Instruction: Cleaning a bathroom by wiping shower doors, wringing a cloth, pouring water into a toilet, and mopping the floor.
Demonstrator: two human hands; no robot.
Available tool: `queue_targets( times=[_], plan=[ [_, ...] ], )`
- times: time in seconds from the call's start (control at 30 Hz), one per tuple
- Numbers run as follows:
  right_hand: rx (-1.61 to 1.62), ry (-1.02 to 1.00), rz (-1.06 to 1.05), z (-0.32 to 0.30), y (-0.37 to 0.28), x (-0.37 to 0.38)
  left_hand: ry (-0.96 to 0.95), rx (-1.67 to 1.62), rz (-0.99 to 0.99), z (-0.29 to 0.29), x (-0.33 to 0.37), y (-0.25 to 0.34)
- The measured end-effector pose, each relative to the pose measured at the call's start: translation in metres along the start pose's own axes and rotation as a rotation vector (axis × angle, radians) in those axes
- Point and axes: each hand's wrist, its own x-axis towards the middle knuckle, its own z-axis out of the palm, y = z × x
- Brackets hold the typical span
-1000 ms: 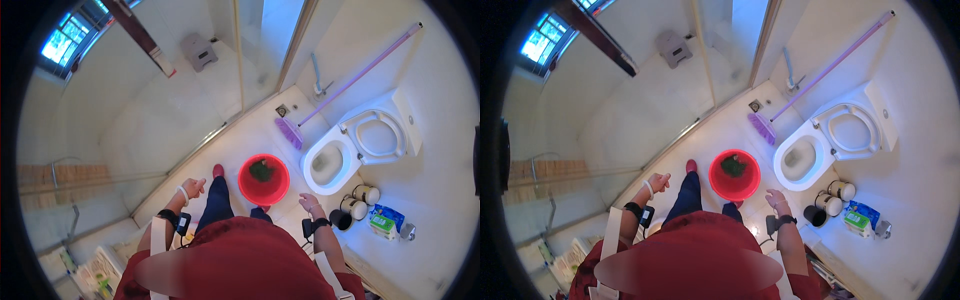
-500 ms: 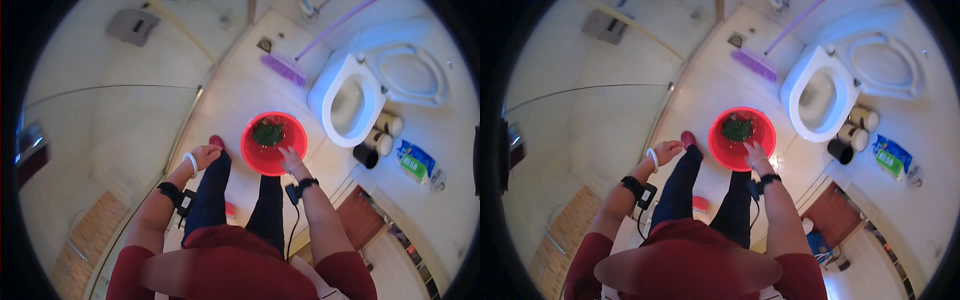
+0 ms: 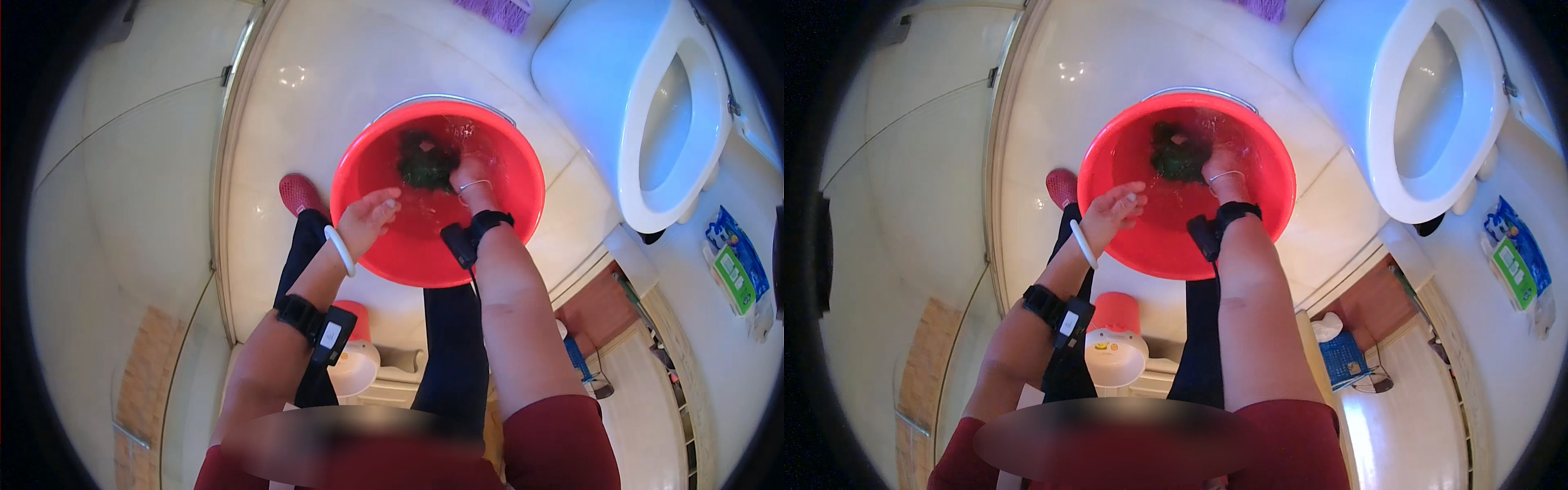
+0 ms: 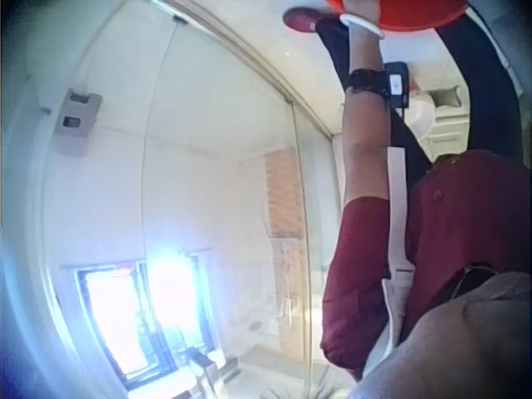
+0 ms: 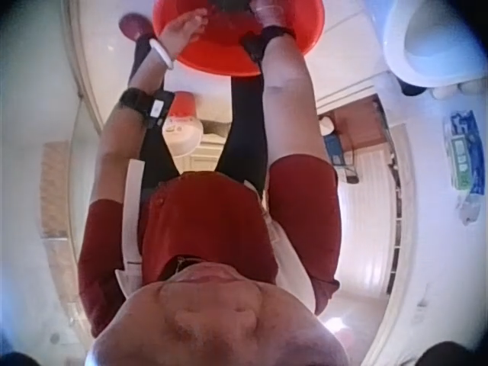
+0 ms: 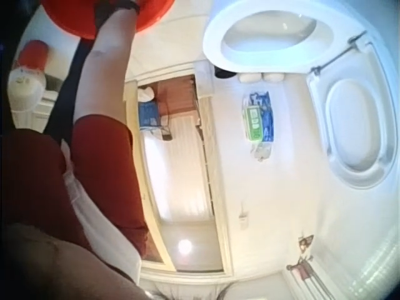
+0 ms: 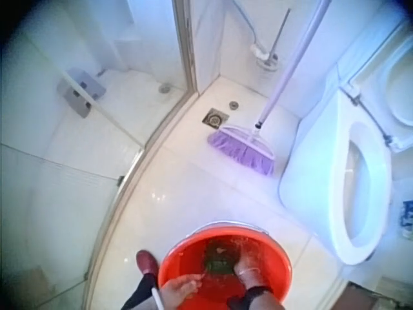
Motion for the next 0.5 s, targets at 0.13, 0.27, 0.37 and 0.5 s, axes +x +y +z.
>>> queue_targets(
  times=[0.13,0.27,0.37,0.5],
  plan=[
    [0.012,0.207,-0.322,0.012,0.036,-0.03,0.105,-0.307,-0.106,0.019,0.011,0.006],
    [0.391,0.114,-0.526,-0.011,-0.036,-0.121,0.233,-0.436,-0.178,0.028,0.045,0.001],
    [0.503,0.167,-0.608,-0.012,-0.078,-0.14,-0.116,-0.727,-0.129,0.02,0.081,-0.033],
    [0.146,0.45,-0.541,0.019,-0.058,-0.079,0.029,-0.632,0.003,0.046,0.066,-0.028]
  ],
)
